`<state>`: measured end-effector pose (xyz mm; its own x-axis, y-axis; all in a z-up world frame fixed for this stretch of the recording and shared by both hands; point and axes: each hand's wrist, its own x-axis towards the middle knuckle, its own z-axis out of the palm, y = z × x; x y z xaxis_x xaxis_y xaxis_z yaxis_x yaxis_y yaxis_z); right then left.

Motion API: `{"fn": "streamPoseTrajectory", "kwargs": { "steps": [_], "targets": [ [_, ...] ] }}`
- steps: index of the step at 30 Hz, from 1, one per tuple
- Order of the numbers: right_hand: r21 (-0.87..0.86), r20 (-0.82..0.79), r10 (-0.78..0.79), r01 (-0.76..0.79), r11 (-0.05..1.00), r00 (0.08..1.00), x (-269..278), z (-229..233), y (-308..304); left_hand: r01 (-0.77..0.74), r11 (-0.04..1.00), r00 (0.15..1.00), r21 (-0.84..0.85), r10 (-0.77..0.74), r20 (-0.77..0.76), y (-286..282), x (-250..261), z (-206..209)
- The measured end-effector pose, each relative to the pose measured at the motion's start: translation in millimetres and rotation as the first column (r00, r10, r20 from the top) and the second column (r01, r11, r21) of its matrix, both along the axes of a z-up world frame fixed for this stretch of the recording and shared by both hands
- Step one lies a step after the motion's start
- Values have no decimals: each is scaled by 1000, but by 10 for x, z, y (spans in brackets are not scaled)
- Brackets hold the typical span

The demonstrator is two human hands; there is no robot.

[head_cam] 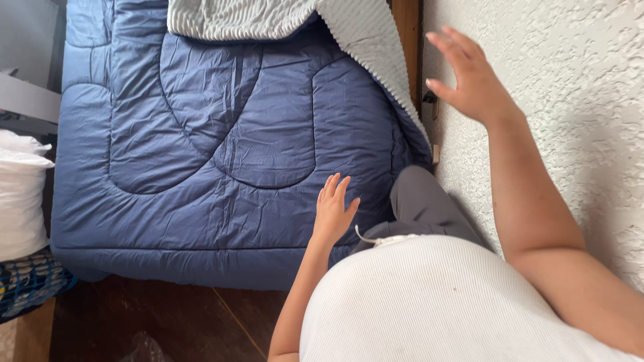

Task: The person spreads a blue comforter and a grey blanket over a bed, smooths the surfaces, and سپس places several pillows onto the bed near a wall.

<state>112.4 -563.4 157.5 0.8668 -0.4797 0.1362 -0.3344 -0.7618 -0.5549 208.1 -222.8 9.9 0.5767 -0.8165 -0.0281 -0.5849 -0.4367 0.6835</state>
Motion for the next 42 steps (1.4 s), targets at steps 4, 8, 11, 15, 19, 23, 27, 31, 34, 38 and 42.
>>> {"fn": "streamPoseTrajectory", "kwargs": {
  "steps": [4, 8, 11, 15, 19, 23, 27, 31, 34, 38, 42],
  "targets": [
    [-85, 75, 93, -86, 993, 993, 174, -82, -124, -31, 999, 999, 24, 31, -19, 26, -31, -92],
    [-107, 71, 147, -139, 984, 987, 369, -194, -159, -53, 998, 998, 46, 54, -26, -33, 25, -37],
    [-111, 49, 148, -142, 984, 988, 485, -318, -207, -75, 995, 997, 61, 75, 16, -117, 125, 46],
    [-144, 32, 182, -175, 974, 983, 634, -447, -309, -117, 992, 992, 40, 114, 59, -203, 247, 175],
    [-174, 45, 244, -233, 957, 969, 902, -498, -415, -180, 984, 971, -2, 178, 160, -343, 411, 349],
    [-284, 16, 340, -322, 903, 940, 1275, -572, -416, -242, 968, 919, -69, 251, 304, -523, 609, 529],
    [-341, 2, 397, -372, 863, 918, 1655, -645, -316, -324, 941, 870, -92, 335, 362, -825, 879, 718],
    [-335, 17, 479, -446, 830, 878, 2089, -706, -426, -414, 908, 818, -70, 404, 410, -1271, 1191, 858],
    [-334, -14, 557, -529, 780, 830, 2512, -708, -758, -475, 877, 784, -67, 457, 420, -1719, 1500, 908],
    [-343, -56, 634, -611, 713, 771, 3105, -693, -1400, -559, 826, 739, -68, 534, 411, -2375, 1927, 919],
    [-357, -109, 707, -691, 628, 699, 3607, -618, -2016, -630, 772, 704, -85, 613, 358, -3017, 2333, 927]
  ]
}}
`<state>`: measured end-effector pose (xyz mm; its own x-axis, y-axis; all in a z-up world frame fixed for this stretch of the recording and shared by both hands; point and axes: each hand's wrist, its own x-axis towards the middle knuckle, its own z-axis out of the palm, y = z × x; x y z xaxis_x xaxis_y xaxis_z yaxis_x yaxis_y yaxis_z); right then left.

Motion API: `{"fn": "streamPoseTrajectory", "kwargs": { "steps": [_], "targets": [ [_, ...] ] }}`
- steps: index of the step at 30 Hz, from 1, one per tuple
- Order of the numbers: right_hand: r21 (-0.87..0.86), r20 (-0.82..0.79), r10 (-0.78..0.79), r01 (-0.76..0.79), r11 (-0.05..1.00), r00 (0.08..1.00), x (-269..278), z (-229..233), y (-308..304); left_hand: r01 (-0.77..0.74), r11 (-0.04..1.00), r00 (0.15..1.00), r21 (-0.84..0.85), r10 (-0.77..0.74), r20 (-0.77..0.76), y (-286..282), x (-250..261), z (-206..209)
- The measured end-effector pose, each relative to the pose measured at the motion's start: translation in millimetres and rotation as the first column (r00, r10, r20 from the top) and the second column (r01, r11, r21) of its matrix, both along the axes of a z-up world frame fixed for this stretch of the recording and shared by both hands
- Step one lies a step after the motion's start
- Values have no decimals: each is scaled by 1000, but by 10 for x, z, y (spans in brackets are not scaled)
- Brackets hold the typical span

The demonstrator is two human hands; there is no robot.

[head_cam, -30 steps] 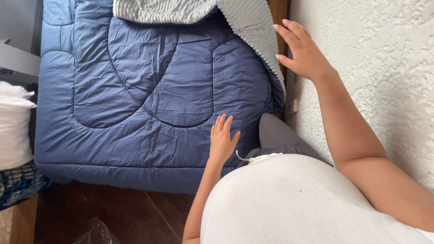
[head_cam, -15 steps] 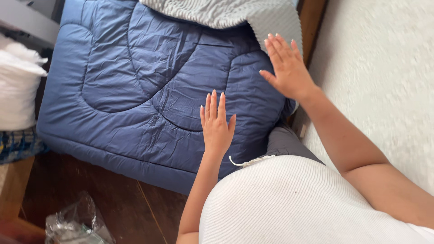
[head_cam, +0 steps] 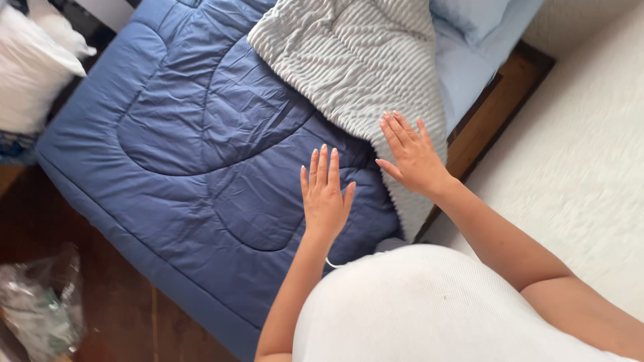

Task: The person spreads a blue comforter and a grey blanket over a bed, smooths the surfaces, and سپس places several pillows onto the bed near a wall.

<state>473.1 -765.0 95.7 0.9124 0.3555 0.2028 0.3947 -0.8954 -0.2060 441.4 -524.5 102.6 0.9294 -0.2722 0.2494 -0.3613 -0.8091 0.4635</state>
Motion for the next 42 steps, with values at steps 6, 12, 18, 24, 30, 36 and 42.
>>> {"fn": "streamPoseTrajectory", "kwargs": {
  "steps": [6, 12, 18, 24, 30, 36, 42],
  "targets": [
    [-41, -80, 102, -106, 994, 992, 500, -27, -544, -92, 995, 994, 45, 94, -53, -503, 432, -84],
    [-140, -159, 180, -203, 969, 971, 791, -336, -582, -158, 985, 985, 70, 162, -66, -623, 592, -201],
    [-109, -324, 282, -331, 937, 903, 913, -917, -569, -147, 982, 974, 122, 166, -158, -785, 648, -367],
    [-136, -470, 290, -393, 909, 834, 946, -2116, -301, -29, 986, 968, 163, 69, -243, -858, 617, -493],
    [-377, -426, 343, -508, 774, 837, 776, -3250, -171, 63, 978, 944, 199, 7, -331, -611, 478, -658],
    [-514, -527, 148, -452, 729, 837, 715, -3421, -734, 129, 970, 927, 208, -43, -373, -271, 346, -864],
    [-967, -230, -484, -144, 208, 844, 305, -2400, -1973, 237, 951, 891, 197, -133, -434, 6, 343, -951]
  ]
}}
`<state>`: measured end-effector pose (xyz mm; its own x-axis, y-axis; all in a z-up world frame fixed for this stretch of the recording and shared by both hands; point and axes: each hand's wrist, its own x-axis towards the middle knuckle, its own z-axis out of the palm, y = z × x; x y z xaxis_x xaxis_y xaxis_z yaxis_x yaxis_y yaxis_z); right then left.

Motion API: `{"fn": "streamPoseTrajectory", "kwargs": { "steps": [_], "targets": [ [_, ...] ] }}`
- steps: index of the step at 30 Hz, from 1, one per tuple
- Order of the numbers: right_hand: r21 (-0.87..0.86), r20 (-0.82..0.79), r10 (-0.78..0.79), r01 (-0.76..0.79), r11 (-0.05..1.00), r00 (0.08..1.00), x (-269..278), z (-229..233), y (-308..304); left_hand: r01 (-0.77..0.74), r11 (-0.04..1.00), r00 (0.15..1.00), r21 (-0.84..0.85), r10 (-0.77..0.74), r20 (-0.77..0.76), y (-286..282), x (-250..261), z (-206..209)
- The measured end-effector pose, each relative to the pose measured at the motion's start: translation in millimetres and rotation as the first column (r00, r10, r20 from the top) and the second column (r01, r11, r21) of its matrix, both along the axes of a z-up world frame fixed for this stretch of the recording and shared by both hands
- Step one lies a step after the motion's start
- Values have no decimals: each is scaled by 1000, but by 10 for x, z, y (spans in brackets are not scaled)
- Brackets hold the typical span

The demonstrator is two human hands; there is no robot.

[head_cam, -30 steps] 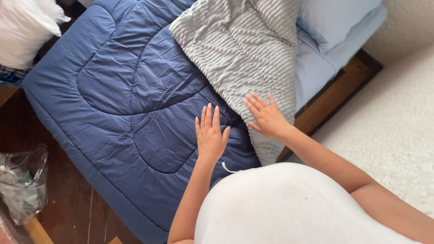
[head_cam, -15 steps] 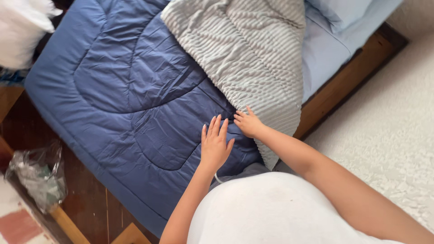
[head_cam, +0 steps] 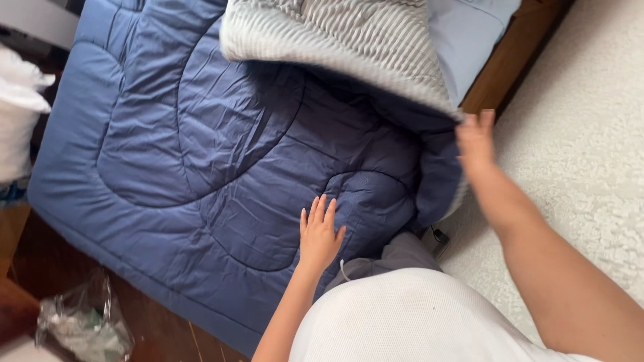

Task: The person spreads a blue comforter and a grey blanket over a bed, smooths the surfaces, and سپس places several pillows onto the bed near a wall.

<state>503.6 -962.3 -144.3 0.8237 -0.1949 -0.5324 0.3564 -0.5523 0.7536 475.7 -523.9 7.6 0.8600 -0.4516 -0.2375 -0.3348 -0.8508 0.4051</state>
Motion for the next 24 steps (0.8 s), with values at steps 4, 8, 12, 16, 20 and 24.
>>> {"fn": "streamPoseTrajectory", "kwargs": {
  "steps": [4, 8, 12, 16, 20, 24],
  "targets": [
    [-47, -137, -325, 322, 946, 936, -378, 154, -528, 40, 999, 999, -3, -40, -37, 99, 96, -77],
    [326, 98, -388, 338, 883, 917, -356, -109, -294, 63, 998, 996, -14, -64, -55, 100, 205, -126],
    [576, 356, -377, 118, 809, 855, 55, -146, 173, 67, 997, 997, -47, -68, -27, 24, 299, -112],
    [758, 317, -531, 127, 640, 786, 732, -80, 465, 28, 998, 1000, -62, -29, -8, -64, 396, -67],
    [928, 197, -465, -12, 372, 863, 1425, -149, 618, -35, 998, 999, -61, 34, -4, -235, 519, -64],
    [964, 264, -373, -230, 135, 889, 1940, -512, 949, -102, 994, 995, -39, 103, 4, -594, 726, -52]
  ]
}}
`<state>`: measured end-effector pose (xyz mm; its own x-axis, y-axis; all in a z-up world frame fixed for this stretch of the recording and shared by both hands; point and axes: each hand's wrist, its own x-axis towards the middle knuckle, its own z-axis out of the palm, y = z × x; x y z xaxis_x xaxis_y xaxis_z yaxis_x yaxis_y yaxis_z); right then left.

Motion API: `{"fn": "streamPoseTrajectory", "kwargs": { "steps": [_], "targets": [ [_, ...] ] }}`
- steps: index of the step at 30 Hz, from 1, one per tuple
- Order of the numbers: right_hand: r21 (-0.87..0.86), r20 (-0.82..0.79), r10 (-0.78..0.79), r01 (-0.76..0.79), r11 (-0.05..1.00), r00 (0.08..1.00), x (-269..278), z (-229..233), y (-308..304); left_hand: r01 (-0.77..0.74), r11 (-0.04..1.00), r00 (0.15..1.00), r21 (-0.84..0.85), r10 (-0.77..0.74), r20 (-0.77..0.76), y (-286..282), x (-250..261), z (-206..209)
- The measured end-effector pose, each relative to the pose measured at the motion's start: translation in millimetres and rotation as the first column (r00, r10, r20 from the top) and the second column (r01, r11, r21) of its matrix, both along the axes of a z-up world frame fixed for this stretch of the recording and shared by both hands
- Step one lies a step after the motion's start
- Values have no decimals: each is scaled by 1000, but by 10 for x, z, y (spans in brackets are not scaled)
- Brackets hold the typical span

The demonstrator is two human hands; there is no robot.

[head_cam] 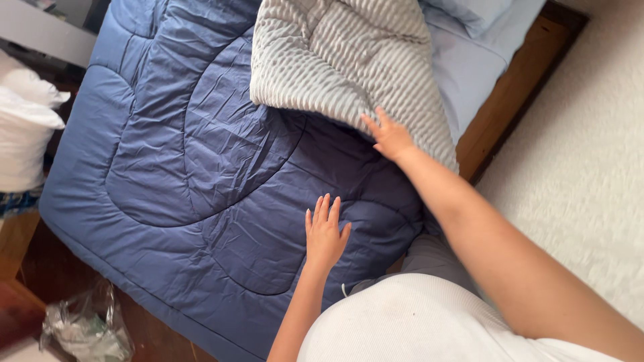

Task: The person spreads a blue comforter and a grey blanket over a bed, smooths the surfaces, and سپس places several pillows onto the bed near a wall.

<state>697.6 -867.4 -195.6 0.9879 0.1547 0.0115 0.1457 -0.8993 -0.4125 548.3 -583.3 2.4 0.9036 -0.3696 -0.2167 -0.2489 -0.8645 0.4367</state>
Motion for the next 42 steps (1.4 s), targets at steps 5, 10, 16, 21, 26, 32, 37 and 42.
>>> {"fn": "streamPoseTrajectory", "kwargs": {
  "steps": [5, 10, 16, 21, 26, 32, 37, 42],
  "targets": [
    [-114, -207, 73, -98, 989, 976, 352, -283, -218, -67, 997, 997, 29, 68, -24, -616, 391, -1],
    [308, -40, -338, 333, 891, 940, 282, 64, -1637, -211, 972, 976, -104, 204, -75, -1210, 968, -367],
    [459, -97, -468, 457, 762, 878, -454, 230, -3148, -710, 458, 698, -535, 557, -450, -2130, 2067, -1145],
    [479, -136, -704, 668, 569, 697, -825, 336, -3716, -870, 175, 397, -460, 803, -444, -2477, 2732, -1778],
    [199, -292, -843, 891, 408, 451, -1138, 606, -3984, -963, 106, 209, -248, 872, -443, -2373, 2730, -2156],
    [85, -456, -868, 980, 177, 196, -1044, 790, -4046, -936, 221, 342, -275, 759, -555, -2394, 2664, -2160],
    [24, -693, -721, 1000, -5, 13, -1140, 602, -4145, -823, 515, 565, -239, 700, -437, -2190, 3161, -2074],
    [108, -834, -551, 986, -130, 19, -1199, 560, -4239, -770, 506, 521, -388, 148, -841, -2503, 3494, -2025]
  ]
}}
